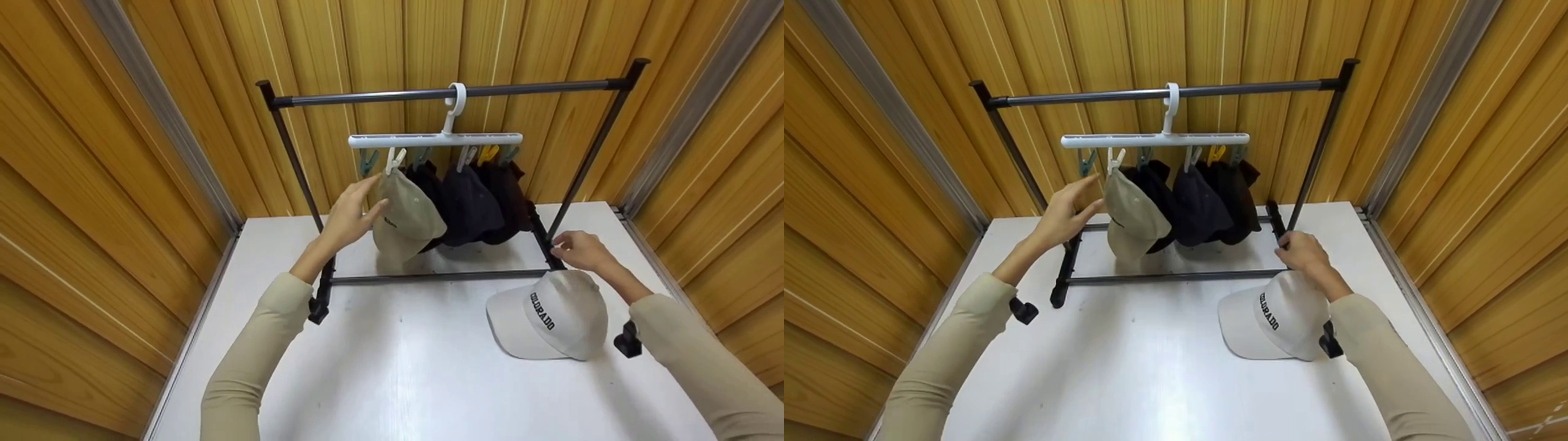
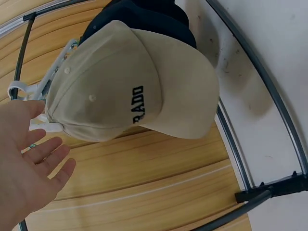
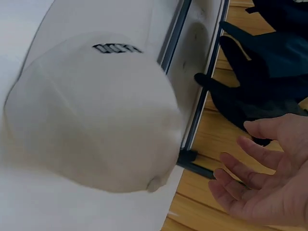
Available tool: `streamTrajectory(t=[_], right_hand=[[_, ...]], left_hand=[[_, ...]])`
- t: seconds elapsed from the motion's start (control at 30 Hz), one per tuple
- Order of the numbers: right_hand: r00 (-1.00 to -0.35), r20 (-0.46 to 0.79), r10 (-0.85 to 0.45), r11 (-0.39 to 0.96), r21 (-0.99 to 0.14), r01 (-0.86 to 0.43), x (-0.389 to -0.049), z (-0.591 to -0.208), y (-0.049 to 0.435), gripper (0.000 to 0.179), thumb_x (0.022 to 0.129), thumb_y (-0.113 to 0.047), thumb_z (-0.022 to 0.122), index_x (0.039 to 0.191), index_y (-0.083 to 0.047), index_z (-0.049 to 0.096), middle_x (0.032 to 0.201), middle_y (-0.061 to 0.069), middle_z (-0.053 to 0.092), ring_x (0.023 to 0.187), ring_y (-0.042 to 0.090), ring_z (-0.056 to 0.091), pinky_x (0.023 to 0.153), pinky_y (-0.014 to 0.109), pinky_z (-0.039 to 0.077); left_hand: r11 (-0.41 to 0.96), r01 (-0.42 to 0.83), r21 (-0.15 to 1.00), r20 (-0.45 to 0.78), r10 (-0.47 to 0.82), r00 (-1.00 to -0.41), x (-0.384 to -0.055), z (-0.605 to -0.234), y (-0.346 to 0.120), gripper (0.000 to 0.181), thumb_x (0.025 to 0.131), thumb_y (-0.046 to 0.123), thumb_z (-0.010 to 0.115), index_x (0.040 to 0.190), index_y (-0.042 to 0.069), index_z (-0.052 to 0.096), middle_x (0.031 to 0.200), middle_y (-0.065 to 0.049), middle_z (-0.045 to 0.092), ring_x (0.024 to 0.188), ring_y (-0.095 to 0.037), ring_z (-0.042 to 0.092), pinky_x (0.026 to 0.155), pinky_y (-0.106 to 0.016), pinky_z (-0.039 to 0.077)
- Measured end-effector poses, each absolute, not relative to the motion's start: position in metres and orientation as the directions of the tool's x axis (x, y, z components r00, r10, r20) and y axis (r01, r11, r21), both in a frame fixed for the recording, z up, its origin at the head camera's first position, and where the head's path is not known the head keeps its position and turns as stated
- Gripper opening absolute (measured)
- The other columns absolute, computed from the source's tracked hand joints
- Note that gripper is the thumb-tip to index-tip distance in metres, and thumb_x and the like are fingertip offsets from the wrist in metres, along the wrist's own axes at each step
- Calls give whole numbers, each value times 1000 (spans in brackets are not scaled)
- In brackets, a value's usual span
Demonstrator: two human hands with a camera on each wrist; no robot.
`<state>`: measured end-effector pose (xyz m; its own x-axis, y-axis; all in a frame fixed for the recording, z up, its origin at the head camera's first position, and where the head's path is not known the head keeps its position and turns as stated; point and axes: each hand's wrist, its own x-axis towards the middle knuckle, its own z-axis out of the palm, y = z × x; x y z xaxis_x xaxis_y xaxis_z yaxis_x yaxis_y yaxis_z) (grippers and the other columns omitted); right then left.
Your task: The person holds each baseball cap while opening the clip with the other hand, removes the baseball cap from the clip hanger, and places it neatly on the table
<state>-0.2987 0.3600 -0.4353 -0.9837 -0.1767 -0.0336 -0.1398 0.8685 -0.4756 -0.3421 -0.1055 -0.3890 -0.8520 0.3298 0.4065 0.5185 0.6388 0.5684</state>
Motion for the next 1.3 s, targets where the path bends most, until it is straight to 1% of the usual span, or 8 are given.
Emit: streamTrajectory(t=[0.17, 0.33, 0.47, 0.67, 0.9, 1.0, 1.1, 1.3], right_hand=[[-971, 14, -237, 833, -511, -211, -311, -417, 322, 31, 99, -11, 60, 116, 14, 65, 111, 34, 70, 103, 49, 67, 89, 59, 53], [-954, 61, -294, 798, -534, -280, -318, -396, 282, 29, 99, -10, 60, 118, 12, 66, 111, 31, 71, 101, 45, 68, 88, 55, 55], [-935, 110, -338, 765, -547, -341, -321, -384, 251, 27, 99, -7, 60, 118, 11, 67, 111, 30, 71, 101, 43, 69, 90, 55, 56], [-913, 186, -364, 710, -578, -401, -324, -383, 211, 26, 98, -4, 61, 118, 11, 67, 110, 28, 72, 100, 41, 71, 91, 53, 57], [-905, 269, -330, 644, -637, -424, -319, -380, 180, 30, 98, -3, 62, 126, 9, 63, 117, 27, 70, 105, 39, 69, 93, 51, 57], [-893, 313, -323, 604, -658, -449, -319, -378, 168, 32, 98, -3, 62, 128, 8, 62, 119, 26, 68, 107, 39, 67, 93, 51, 56], [-881, 349, -320, 578, -665, -473, -321, -378, 159, 33, 99, -5, 62, 130, 7, 62, 120, 25, 67, 109, 38, 66, 94, 50, 56], [-860, 415, -295, 564, -651, -508, -325, -382, 147, 32, 99, -6, 63, 128, 6, 64, 121, 24, 69, 112, 35, 66, 98, 48, 54]], left_hand=[[584, 528, 616, 376, 371, -849, -352, -380, -85, 68, 106, 23, 56, 160, -2, 23, 165, -20, 31, 153, -36, 32, 127, -46, 27], [512, 522, 682, 392, 347, -852, -364, -374, -70, 68, 107, 16, 51, 160, -7, 14, 168, -24, 21, 156, -36, 25, 129, -44, 22], [496, 471, 730, 387, 269, -882, -374, -365, -62, 63, 108, 14, 47, 158, -10, 18, 165, -28, 28, 154, -38, 30, 128, -45, 25], [413, 322, 852, 321, 73, -944, -385, -357, -51, 45, 110, 14, 42, 153, 0, 42, 154, -19, 51, 143, -31, 50, 120, -41, 39], [351, 309, 884, 348, -54, -936, -386, -360, -39, 36, 109, 12, 42, 141, 1, 57, 135, -17, 66, 123, -25, 62, 107, -38, 48], [364, 290, 885, 329, -49, -943, -383, -362, -37, 35, 109, 11, 42, 137, 1, 59, 131, -18, 67, 118, -25, 61, 105, -40, 48], [346, 242, 906, 262, -10, -965, -378, -362, -38, 37, 109, 13, 41, 140, 2, 58, 142, -17, 62, 131, -26, 57, 114, -40, 44], [211, 173, 962, 144, 146, -979, -372, -365, -42, 44, 111, 17, 36, 153, 10, 48, 162, -10, 42, 154, -24, 33, 128, -40, 25]])
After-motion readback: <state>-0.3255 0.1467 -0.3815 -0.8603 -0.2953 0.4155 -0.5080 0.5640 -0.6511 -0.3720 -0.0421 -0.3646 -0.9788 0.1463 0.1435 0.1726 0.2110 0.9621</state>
